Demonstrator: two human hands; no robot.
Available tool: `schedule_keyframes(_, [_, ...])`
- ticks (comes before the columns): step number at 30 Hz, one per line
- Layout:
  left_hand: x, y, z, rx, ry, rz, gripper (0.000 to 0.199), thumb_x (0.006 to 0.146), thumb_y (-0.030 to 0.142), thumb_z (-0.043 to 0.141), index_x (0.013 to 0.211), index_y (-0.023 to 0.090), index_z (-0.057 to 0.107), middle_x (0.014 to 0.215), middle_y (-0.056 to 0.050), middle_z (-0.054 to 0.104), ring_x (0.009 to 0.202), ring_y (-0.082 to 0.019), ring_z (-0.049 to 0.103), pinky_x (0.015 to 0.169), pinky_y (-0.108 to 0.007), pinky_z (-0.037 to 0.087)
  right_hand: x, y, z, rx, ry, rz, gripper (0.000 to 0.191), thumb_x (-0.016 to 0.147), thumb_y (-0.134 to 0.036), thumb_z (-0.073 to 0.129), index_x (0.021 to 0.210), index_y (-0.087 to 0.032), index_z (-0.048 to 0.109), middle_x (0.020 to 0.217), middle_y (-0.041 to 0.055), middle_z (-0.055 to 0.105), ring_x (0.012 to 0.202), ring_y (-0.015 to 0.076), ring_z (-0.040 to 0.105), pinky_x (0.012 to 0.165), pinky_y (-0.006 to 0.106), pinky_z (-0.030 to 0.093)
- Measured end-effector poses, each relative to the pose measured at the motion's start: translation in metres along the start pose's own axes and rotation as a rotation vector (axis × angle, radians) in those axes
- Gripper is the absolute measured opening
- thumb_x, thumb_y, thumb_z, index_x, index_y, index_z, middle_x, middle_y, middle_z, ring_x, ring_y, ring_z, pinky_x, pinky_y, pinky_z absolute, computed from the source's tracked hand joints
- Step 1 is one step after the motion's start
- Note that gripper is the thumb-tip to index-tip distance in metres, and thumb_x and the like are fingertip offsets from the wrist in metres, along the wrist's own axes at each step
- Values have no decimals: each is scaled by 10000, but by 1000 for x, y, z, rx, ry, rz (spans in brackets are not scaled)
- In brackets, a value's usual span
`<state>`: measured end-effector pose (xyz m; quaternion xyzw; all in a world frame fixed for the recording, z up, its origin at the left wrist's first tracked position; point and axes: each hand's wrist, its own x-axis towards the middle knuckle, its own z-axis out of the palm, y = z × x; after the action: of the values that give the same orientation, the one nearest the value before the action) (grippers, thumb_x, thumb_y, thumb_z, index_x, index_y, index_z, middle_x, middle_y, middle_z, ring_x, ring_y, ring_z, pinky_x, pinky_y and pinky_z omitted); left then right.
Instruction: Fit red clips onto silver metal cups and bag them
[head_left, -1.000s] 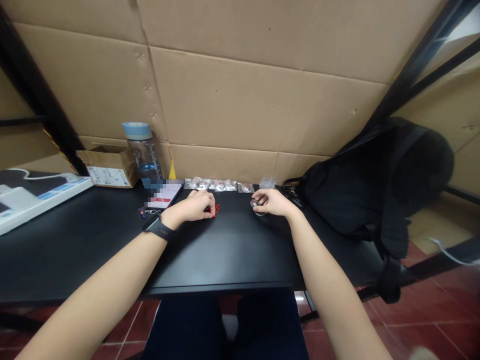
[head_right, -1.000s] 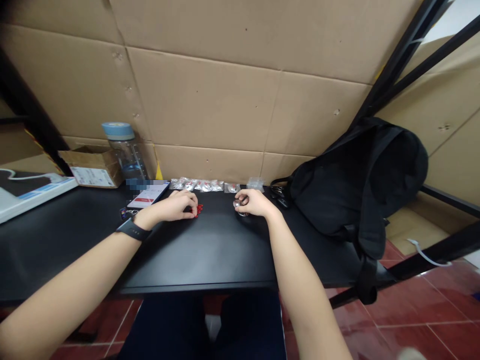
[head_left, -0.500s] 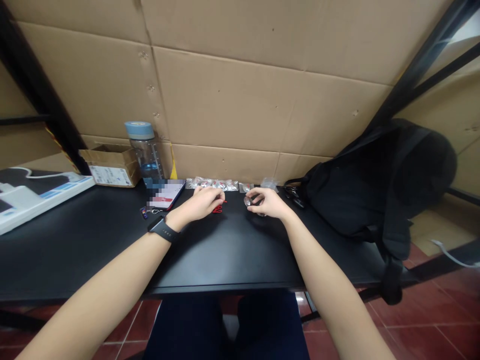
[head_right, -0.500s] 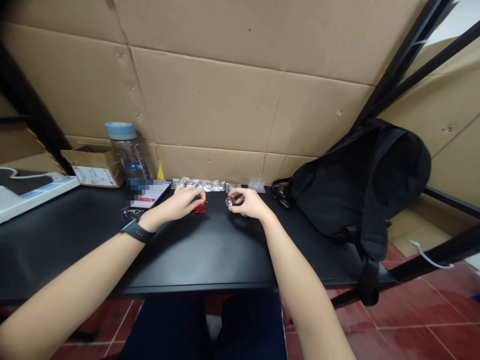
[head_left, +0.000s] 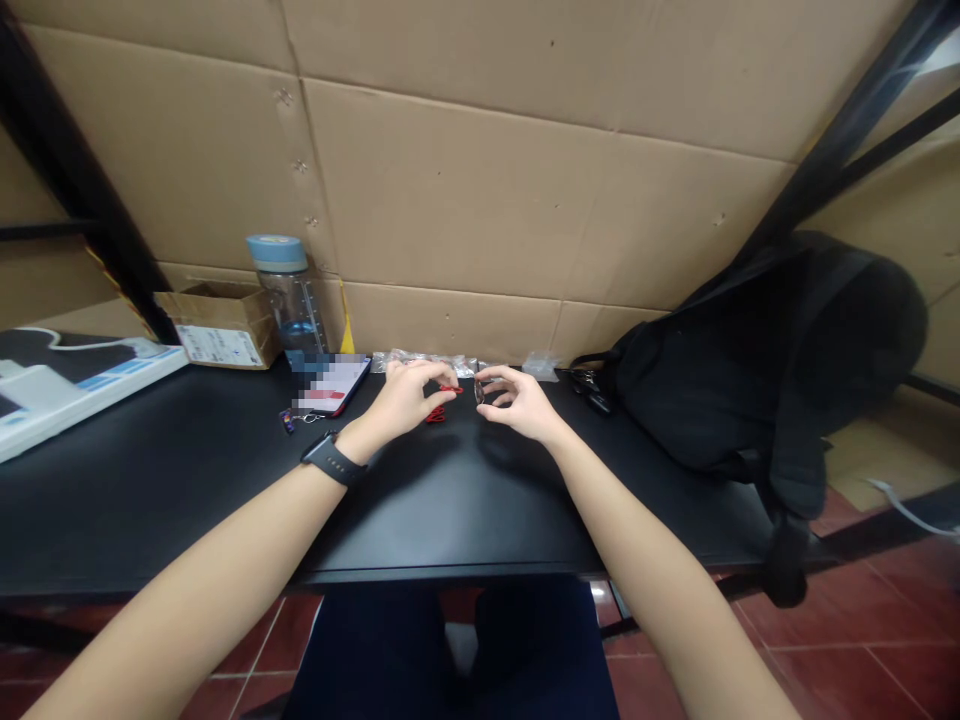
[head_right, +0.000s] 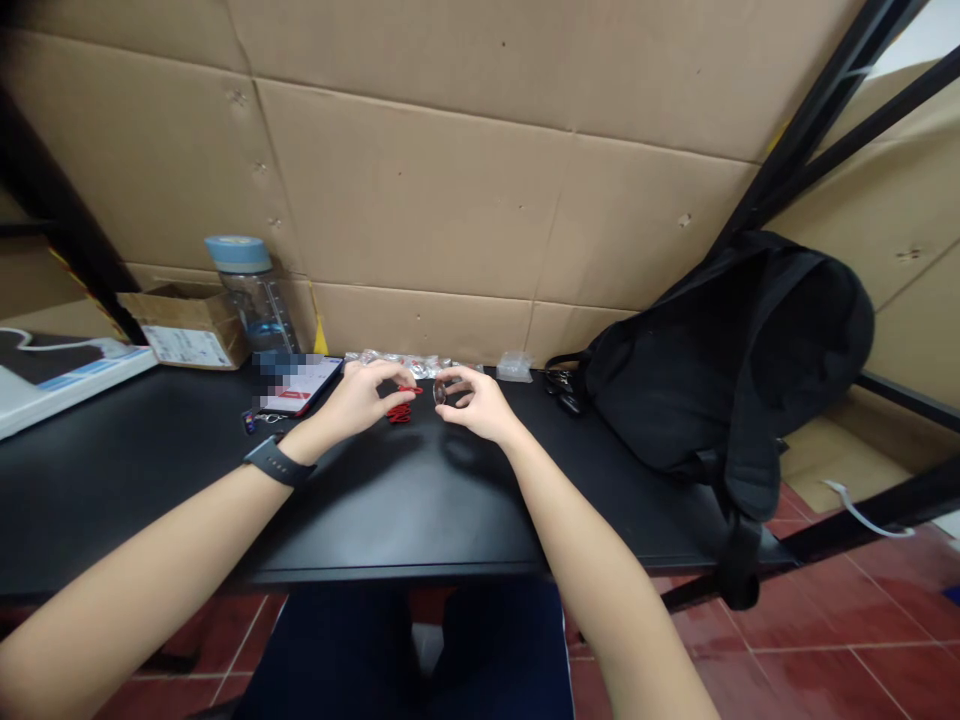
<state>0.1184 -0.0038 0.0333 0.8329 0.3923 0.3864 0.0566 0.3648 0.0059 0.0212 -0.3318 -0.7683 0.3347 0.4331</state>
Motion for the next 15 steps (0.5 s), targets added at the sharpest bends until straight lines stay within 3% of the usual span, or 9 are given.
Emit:
schedule_keyframes(3, [0, 7, 0, -42, 43, -34, 198, 876, 294, 734, 1071, 271, 703, 967, -3, 787, 1000, -230, 697, 954, -385, 391, 0, -5, 5, 49, 23, -15, 468, 691, -237, 801, 1143, -244, 679, 1232, 75, 685, 1018, 221, 694, 748, 303, 574])
schedule_keyframes(6, [-1, 11, 1, -5, 39, -31, 84, 894, 332, 724, 961, 287, 748, 956, 5, 794, 1055, -248, 686, 996, -422, 354, 0, -11, 8, 101, 51, -35, 478, 690, -226, 804, 1149, -255, 671, 1241, 71, 676, 1032, 221, 692, 767, 310, 570])
schedule_keyframes(9, [-1, 12, 2, 13, 56, -30, 92, 909, 361, 713, 890, 290, 769, 943, 7, 796, 1080, -258, 678, 1035, -462, 314, -1, -16, 10, 149, 67, -55, 475, 691, -224, 805, 1144, -257, 665, 1245, 71, 667, 1053, 222, 685, 796, 320, 569])
schedule_keyframes(15, [-1, 11, 5, -50, 122, 10, 110, 908, 391, 721, 917, 303, 787, 1035, -2, 788, 1113, -242, 643, 1031, -448, 380, -2, -20, 16, 210, 57, -88, 472, 698, -227, 816, 1142, -255, 657, 1217, 63, 668, 1070, 216, 676, 824, 318, 562])
